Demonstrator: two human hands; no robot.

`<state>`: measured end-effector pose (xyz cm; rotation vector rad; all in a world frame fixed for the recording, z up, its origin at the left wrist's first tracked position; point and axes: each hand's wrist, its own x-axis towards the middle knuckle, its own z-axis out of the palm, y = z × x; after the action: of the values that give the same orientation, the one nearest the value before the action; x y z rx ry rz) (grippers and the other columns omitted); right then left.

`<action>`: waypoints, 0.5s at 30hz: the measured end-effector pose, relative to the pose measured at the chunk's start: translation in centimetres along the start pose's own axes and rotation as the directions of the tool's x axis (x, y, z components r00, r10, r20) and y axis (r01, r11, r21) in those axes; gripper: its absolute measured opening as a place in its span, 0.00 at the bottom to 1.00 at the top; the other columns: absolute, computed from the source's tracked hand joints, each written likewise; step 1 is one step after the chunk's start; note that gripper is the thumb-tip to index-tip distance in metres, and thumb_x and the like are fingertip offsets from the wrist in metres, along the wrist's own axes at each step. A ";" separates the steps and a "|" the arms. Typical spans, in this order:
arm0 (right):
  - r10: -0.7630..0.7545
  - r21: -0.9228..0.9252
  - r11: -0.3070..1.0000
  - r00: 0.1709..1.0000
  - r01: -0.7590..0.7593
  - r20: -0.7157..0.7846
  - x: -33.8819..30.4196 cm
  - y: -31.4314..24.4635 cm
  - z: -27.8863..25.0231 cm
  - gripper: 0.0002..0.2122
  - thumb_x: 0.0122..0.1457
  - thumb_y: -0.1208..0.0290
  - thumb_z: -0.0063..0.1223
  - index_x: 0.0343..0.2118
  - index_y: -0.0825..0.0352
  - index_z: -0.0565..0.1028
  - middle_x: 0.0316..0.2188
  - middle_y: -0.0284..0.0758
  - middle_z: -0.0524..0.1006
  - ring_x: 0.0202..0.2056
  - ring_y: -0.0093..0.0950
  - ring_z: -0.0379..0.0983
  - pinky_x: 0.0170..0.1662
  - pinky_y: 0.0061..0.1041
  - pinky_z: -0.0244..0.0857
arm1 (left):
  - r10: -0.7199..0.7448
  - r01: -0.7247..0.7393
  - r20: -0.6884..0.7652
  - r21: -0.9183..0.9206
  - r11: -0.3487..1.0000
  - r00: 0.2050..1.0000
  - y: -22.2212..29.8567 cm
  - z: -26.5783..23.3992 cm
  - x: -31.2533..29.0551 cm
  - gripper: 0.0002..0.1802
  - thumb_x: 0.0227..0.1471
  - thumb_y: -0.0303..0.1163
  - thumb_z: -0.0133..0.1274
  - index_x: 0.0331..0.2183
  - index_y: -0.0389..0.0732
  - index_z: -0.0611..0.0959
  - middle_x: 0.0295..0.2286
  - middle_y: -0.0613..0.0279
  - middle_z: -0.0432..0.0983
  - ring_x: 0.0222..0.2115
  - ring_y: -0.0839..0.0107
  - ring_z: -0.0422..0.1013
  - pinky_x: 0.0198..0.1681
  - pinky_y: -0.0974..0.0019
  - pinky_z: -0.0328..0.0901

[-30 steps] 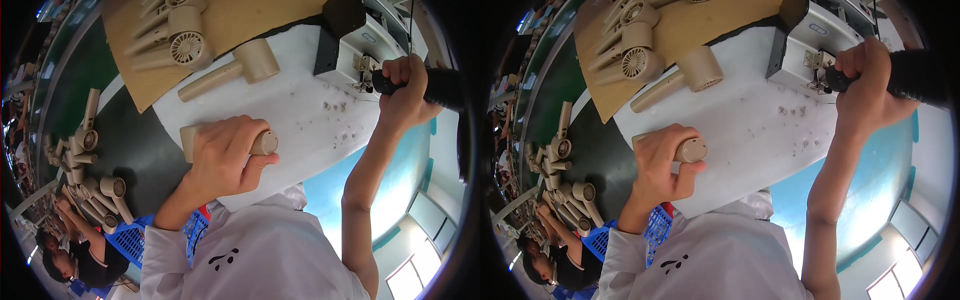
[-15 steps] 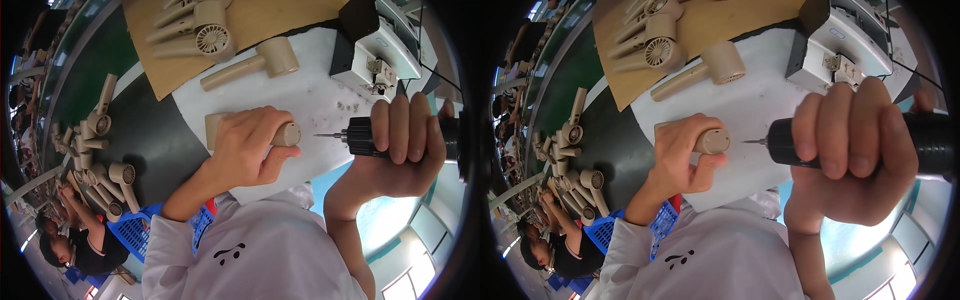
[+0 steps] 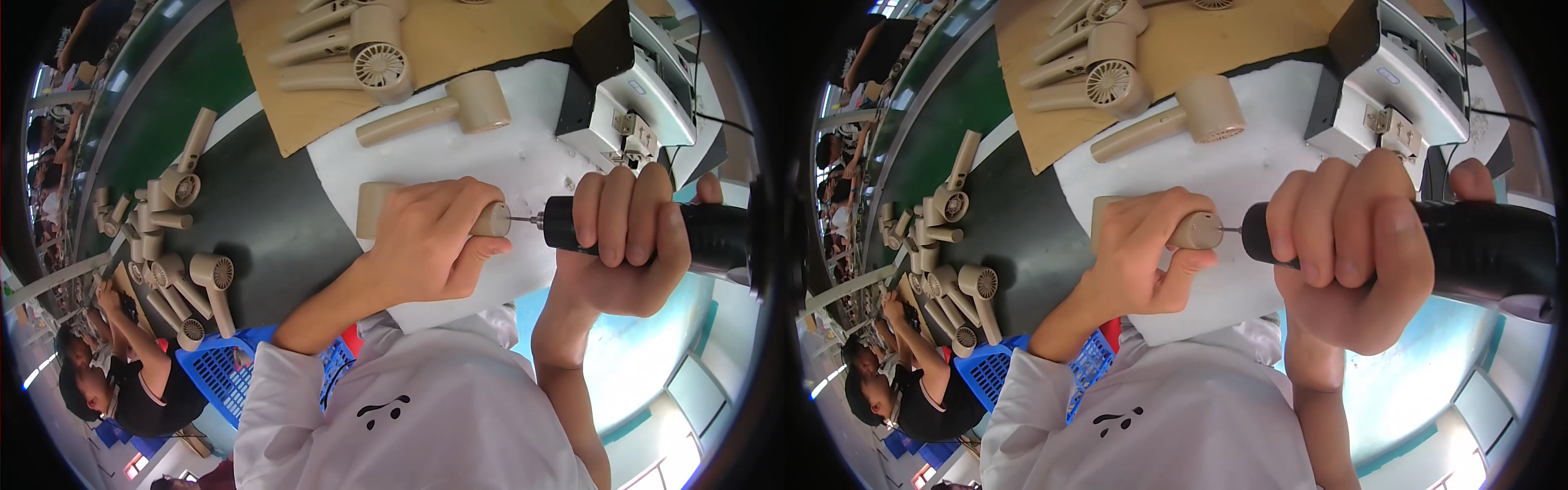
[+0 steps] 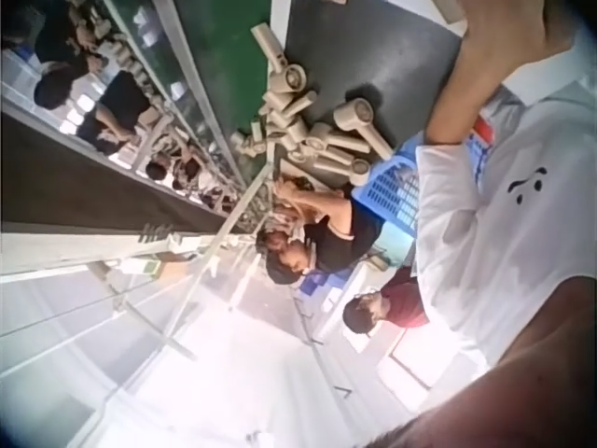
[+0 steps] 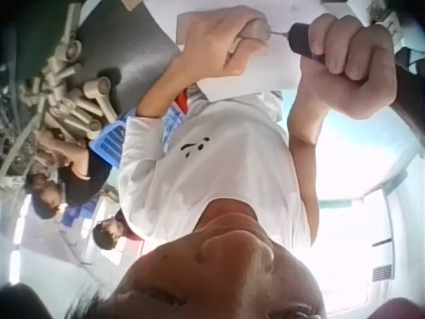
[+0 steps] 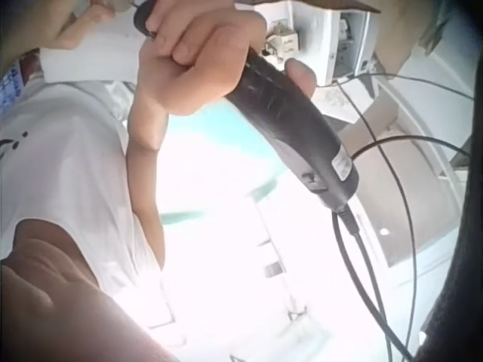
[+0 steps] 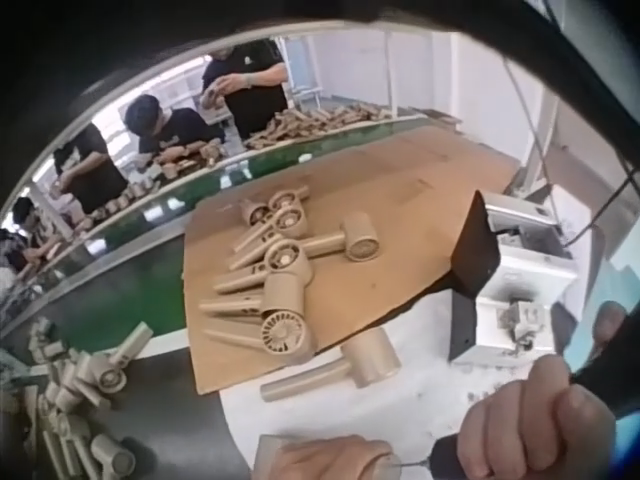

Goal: The person assembles portable handheld fans by screwing plastic handle components together with an electric screwdriver.

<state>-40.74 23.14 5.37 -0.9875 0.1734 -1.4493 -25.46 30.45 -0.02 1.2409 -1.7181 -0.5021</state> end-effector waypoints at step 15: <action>-0.089 -0.141 0.989 0.937 0.043 -0.338 -1.5 -5.3 -10.0 0.16 0.65 0.79 0.41 0.54 0.60 0.63 0.16 0.23 0.49 0.17 0.16 0.45 0.23 0.18 0.49 | -0.027 0.337 -0.376 0.795 0.505 0.926 -14.0 -20.4 3.9 0.13 0.40 0.43 0.53 0.19 0.43 0.79 0.17 0.52 0.75 0.21 0.50 0.73 0.25 0.50 0.66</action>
<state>-51.40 20.81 1.95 -0.8435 0.5014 -1.6832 -1.04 24.97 1.12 2.0885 -1.5538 0.5388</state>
